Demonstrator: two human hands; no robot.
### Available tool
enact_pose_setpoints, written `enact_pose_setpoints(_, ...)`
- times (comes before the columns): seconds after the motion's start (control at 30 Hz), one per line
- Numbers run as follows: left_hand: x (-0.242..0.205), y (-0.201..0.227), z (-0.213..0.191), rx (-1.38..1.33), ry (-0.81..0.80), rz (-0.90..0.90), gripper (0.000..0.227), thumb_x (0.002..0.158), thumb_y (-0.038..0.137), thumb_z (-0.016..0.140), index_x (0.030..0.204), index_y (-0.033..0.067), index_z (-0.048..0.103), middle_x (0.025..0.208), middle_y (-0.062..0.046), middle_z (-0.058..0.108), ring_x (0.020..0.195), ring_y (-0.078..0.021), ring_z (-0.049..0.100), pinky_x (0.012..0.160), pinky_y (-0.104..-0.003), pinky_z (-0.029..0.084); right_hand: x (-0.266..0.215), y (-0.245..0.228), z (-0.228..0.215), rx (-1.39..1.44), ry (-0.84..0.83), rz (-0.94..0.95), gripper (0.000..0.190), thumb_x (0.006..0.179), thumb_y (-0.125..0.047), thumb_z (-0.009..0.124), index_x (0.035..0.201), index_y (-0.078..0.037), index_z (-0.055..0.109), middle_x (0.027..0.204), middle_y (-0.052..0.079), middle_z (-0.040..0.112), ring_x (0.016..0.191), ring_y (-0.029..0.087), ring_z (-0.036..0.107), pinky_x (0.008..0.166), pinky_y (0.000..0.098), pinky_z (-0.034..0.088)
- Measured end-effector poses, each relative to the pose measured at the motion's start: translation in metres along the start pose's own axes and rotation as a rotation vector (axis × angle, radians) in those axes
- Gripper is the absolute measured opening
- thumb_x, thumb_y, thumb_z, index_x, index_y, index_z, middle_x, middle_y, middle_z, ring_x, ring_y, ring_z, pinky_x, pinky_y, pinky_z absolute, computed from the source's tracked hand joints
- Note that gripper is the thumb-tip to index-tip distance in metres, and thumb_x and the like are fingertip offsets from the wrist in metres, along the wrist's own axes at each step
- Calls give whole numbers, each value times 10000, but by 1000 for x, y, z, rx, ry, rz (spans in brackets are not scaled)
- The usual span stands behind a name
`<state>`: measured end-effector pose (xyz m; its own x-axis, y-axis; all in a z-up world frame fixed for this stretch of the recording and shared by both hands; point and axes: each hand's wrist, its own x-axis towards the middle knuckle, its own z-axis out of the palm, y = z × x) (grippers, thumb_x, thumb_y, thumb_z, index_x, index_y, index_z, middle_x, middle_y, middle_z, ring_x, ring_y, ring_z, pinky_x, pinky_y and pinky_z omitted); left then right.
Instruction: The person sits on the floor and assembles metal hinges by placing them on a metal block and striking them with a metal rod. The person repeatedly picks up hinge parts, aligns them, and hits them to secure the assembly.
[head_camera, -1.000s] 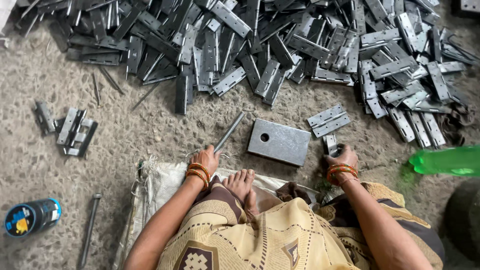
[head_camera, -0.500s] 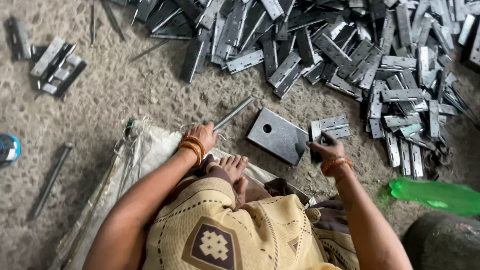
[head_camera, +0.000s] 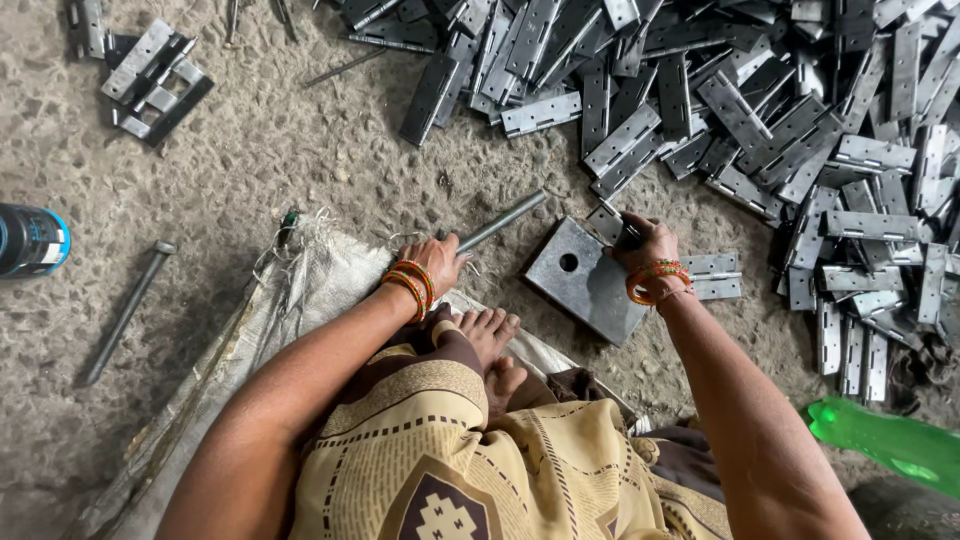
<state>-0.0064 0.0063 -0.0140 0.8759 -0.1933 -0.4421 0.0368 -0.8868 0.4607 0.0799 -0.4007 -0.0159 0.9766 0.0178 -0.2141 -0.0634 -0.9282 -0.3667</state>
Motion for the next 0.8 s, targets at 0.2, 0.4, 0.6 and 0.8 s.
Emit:
enact_pose_setpoints(0.2, 7, 3, 1, 21, -6, -31, 342, 1008, 422, 572, 1067, 89, 625, 934, -223, 727, 927, -430, 702, 857, -549, 530, -13, -7, 1, -6, 38, -183, 625, 672, -185, 927, 1271, -223, 754, 1086, 106, 741, 1001, 295, 710, 877, 406, 574)
enact_pose_setpoints(0.4, 23, 5, 8, -79, 46, 1, 302, 902, 345, 691, 995, 59, 664, 903, -225, 715, 882, -406, 706, 812, -505, 560, -16, 8, -12, -93, 50, -98, 338, 725, -248, 950, 1029, -164, 829, 1161, 57, 764, 961, 214, 731, 863, 336, 585)
enact_pose_setpoints(0.6, 23, 39, -22, -189, 92, 52, 311, 1025, 358, 594, 925, 66, 640, 651, -83, 628, 535, -228, 604, 500, -412, 509, -32, 10, -1, 152, 60, 193, 313, 799, -206, 870, 1105, -228, 809, 992, 23, 794, 788, 123, 754, 749, 275, 614)
enact_pose_setpoints(0.8, 26, 130, -95, -449, 643, 517, 377, 1120, 378, 524, 862, 106, 570, 548, 47, 514, 375, -56, 406, 295, -254, 315, -39, -5, -7, 137, 91, 109, 320, 822, -177, 862, 1136, -187, 802, 985, 45, 797, 775, 133, 748, 736, 294, 601)
